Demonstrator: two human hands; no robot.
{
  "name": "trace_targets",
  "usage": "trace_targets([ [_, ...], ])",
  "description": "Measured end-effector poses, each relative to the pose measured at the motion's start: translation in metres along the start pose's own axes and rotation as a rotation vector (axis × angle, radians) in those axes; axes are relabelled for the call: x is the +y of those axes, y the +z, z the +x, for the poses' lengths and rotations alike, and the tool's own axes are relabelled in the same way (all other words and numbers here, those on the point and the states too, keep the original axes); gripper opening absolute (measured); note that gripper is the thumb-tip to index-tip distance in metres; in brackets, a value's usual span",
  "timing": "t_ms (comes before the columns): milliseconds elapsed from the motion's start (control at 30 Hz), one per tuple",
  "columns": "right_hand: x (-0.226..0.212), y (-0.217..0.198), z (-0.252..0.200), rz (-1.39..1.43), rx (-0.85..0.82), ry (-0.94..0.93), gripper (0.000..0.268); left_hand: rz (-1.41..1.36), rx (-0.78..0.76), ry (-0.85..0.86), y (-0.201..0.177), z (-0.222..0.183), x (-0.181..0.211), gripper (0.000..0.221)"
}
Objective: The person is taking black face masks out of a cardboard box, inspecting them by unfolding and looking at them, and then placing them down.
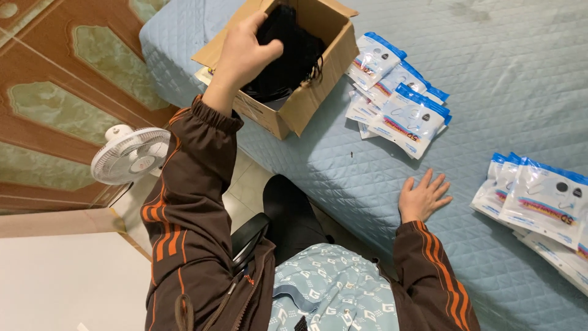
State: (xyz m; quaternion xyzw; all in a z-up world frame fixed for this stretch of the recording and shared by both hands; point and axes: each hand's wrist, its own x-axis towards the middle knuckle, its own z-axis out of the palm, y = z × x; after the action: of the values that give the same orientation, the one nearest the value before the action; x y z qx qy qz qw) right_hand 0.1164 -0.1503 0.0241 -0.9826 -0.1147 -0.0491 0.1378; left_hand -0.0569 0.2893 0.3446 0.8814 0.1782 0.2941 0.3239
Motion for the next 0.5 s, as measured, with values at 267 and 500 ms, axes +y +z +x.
trace_targets([
  [267, 0.036, 0.03, 0.006, 0.161, 0.039, -0.082, 0.064, -0.057, -0.513, -0.04, 0.054, -0.072, 0.047, 0.038],
  [500, 0.08, 0.032, 0.017, 0.714, -0.316, -0.074, 0.049, 0.203, -0.685, 0.004, 0.145, -0.091, 0.014, 0.039],
])
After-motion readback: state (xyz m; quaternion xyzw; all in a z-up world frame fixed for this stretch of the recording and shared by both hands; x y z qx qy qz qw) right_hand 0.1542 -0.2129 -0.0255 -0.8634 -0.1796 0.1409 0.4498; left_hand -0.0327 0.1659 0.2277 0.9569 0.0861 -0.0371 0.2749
